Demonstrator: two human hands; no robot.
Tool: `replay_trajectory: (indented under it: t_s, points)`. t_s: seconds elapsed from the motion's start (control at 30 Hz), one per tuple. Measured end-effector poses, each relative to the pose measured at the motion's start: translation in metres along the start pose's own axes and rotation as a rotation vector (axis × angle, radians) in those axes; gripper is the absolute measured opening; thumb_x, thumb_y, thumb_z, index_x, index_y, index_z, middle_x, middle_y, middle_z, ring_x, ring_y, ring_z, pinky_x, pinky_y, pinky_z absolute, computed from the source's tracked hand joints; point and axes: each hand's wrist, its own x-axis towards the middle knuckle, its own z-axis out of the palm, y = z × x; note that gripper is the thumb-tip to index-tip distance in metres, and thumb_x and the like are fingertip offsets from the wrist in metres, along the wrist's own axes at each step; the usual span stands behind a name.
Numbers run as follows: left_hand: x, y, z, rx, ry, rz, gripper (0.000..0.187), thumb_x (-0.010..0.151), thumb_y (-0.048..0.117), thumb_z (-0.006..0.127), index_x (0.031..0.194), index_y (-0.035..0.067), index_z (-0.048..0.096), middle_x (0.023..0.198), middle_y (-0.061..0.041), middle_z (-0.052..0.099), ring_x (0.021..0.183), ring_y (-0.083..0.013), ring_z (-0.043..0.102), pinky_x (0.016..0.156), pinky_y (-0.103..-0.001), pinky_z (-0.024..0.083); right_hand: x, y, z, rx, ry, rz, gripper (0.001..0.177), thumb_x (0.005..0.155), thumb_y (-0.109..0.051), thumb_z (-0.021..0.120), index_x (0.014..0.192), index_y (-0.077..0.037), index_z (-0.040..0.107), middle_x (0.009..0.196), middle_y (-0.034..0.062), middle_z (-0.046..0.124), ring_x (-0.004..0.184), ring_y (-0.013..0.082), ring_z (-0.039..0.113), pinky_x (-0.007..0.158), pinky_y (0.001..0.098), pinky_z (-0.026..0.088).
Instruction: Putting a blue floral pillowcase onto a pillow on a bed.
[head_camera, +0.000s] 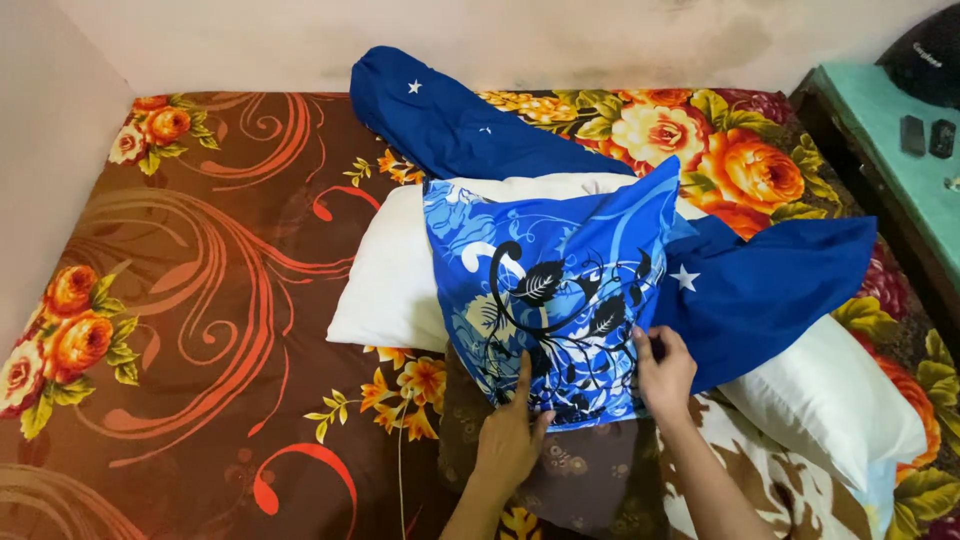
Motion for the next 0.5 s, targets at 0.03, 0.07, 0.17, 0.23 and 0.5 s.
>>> replay_trajectory:
  t_s: [0.03, 0.07, 0.17, 0.23, 0.5]
  points:
    - [0.001, 0.003, -0.002, 0.013, 0.039, 0.005, 0.100, 0.098, 0.040, 0.068, 0.165, 0.026, -0.004, 0.092, -0.025, 0.071, 0.082, -0.0455, 0.070, 0.077, -0.053, 0.055, 0.001, 0.003, 0.002, -0.071, 0.013, -0.035, 0.038, 0.098, -0.037, 0.066, 0.103, 0.001, 0.066, 0.099, 0.0209, 0.070, 0.088, 0.0385, 0.068, 0.081, 0.0432, 0.051]
    - [0.003, 0.008, -0.003, 0.024, 0.075, 0.013, 0.110, 0.091, 0.037, 0.074, 0.165, 0.026, -0.007, 0.092, -0.024, 0.073, 0.080, -0.0467, 0.069, 0.074, -0.054, 0.056, 0.001, 0.007, 0.002, -0.144, 0.028, -0.069, 0.036, 0.099, -0.034, 0.067, 0.097, 0.002, 0.067, 0.097, 0.0216, 0.069, 0.085, 0.0409, 0.067, 0.078, 0.0452, 0.051]
    - [0.015, 0.016, -0.006, 0.098, 0.041, -0.037, 0.115, 0.089, 0.038, 0.077, 0.163, 0.027, -0.010, 0.090, -0.023, 0.073, 0.082, -0.0453, 0.070, 0.075, -0.053, 0.056, -0.005, 0.041, 0.008, -0.295, 0.015, -0.161, 0.037, 0.105, -0.033, 0.062, 0.091, 0.001, 0.066, 0.097, 0.0242, 0.068, 0.088, 0.0450, 0.065, 0.080, 0.0499, 0.051]
    - [0.020, 0.025, -0.007, 0.117, 0.034, -0.041, 0.117, 0.088, 0.038, 0.078, 0.163, 0.028, -0.012, 0.089, -0.023, 0.073, 0.082, -0.0446, 0.071, 0.076, -0.052, 0.056, -0.023, 0.073, 0.008, -0.326, -0.027, -0.149, 0.033, 0.104, -0.031, 0.058, 0.094, -0.001, 0.068, 0.099, 0.0257, 0.069, 0.088, 0.0471, 0.066, 0.079, 0.0525, 0.052]
    - [0.024, 0.016, -0.009, -0.035, 0.110, 0.071, 0.118, 0.082, 0.029, 0.084, 0.161, 0.032, -0.003, 0.083, -0.017, 0.074, 0.079, -0.0403, 0.072, 0.073, -0.048, 0.057, -0.053, 0.113, -0.005, -0.348, -0.152, 0.041, 0.036, 0.105, -0.032, 0.052, 0.098, -0.001, 0.070, 0.104, 0.0284, 0.069, 0.094, 0.0497, 0.066, 0.085, 0.0557, 0.052]
